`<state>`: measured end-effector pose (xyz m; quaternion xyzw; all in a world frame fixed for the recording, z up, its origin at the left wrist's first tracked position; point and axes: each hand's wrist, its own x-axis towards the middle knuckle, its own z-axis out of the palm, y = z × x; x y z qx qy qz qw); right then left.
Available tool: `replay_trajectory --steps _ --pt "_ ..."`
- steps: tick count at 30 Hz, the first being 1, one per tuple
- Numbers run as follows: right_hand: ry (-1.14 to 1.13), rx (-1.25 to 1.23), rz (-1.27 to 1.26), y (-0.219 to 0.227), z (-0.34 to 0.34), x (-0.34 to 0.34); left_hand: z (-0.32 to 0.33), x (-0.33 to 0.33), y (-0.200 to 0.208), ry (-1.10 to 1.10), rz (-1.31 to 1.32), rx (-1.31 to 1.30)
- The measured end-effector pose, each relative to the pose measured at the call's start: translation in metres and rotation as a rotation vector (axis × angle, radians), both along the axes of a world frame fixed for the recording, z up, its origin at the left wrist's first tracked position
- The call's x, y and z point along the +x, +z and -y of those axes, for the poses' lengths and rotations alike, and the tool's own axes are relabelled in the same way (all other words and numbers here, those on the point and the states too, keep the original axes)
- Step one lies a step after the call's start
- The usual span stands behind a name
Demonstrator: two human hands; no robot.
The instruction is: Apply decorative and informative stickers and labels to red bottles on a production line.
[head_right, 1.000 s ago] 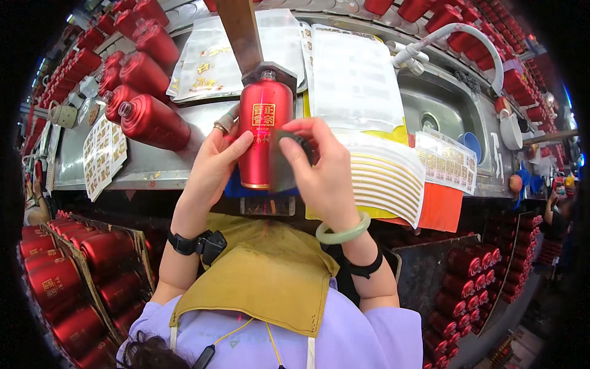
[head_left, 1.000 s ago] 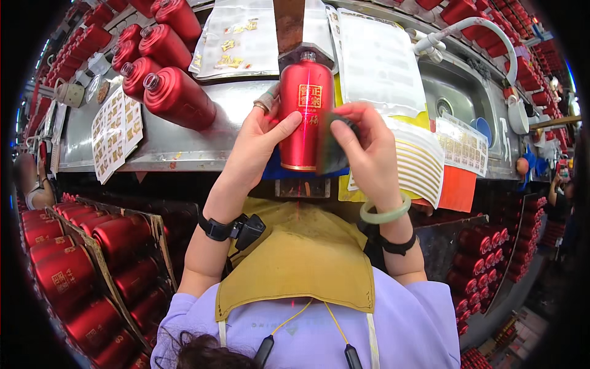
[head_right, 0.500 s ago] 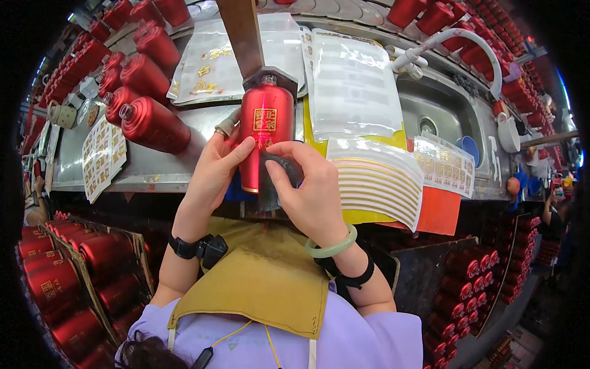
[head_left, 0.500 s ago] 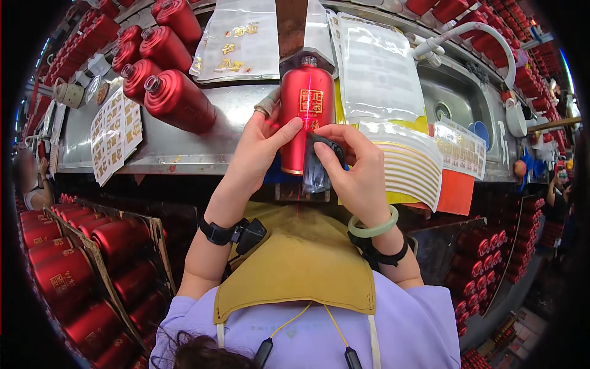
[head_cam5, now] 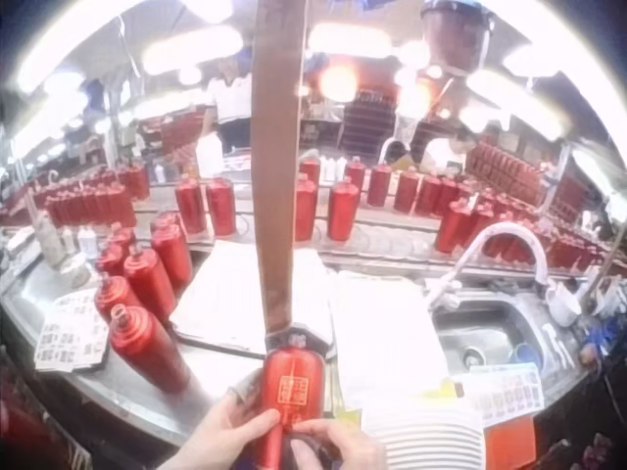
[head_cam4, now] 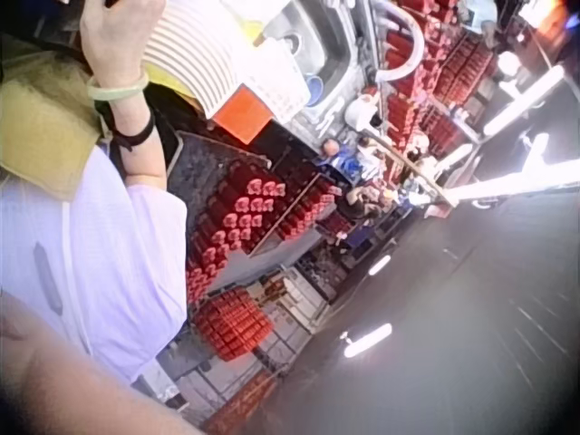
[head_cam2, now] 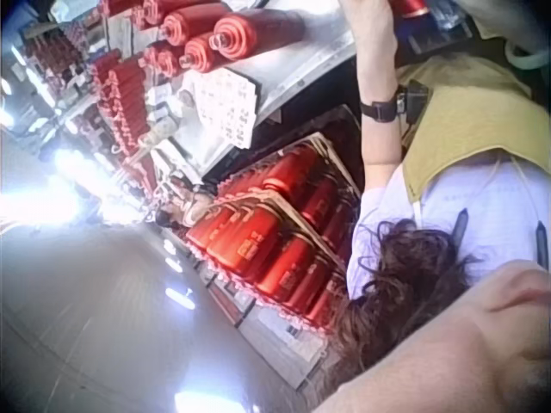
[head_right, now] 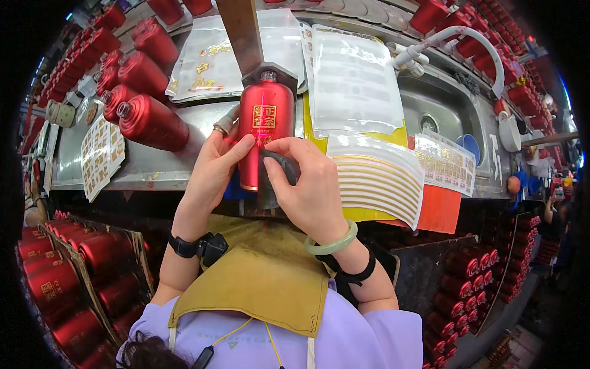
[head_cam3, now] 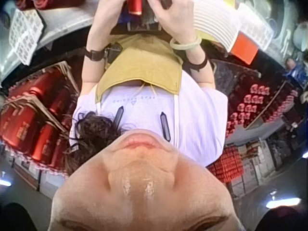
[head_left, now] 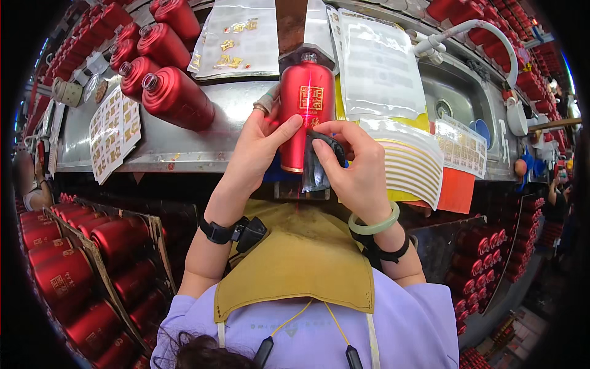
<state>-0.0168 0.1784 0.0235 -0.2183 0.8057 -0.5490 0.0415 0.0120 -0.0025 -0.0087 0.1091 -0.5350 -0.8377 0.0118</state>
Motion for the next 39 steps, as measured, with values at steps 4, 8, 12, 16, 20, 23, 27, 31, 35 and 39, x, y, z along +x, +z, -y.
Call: replay_trajectory --steps 4,8,12,16,20,23,27,31,35,39 --pt "-0.015 0.018 0.055 0.0 0.0 -0.001 0.0 0.0 -0.001 -0.002 -0.015 -0.013" --pt "0.009 -0.226 0.191 -0.007 -0.01 -0.02 0.004 -0.001 -0.003 0.021 0.025 0.076" --pt "-0.08 -0.409 0.247 -0.004 -0.02 -0.06 0.011 0.0 0.004 0.122 0.077 0.056" --pt "-0.004 -0.241 0.453 -0.015 -0.006 -0.075 0.003 0.0 0.005 0.016 -0.006 -0.027" --pt "0.035 -0.293 0.514 -0.027 0.013 -0.074 -0.011 -0.003 0.007 -0.001 -0.057 -0.044" --pt "0.025 -0.376 0.53 -0.03 0.016 -0.074 -0.013 -0.004 0.005 0.038 -0.05 -0.036" --pt "0.018 -0.367 0.556 -0.029 0.016 -0.075 -0.014 -0.004 0.006 0.041 -0.053 -0.053" --pt "0.054 -0.34 0.522 -0.035 0.014 -0.077 -0.015 -0.004 0.009 0.052 -0.044 -0.071" --pt "0.012 -0.404 0.5 -0.017 0.008 -0.081 -0.018 -0.005 0.006 0.061 -0.077 -0.098" --pt "-0.031 -0.171 -0.111 0.011 0.004 -0.089 -0.02 -0.003 0.004 0.085 -0.084 -0.132"
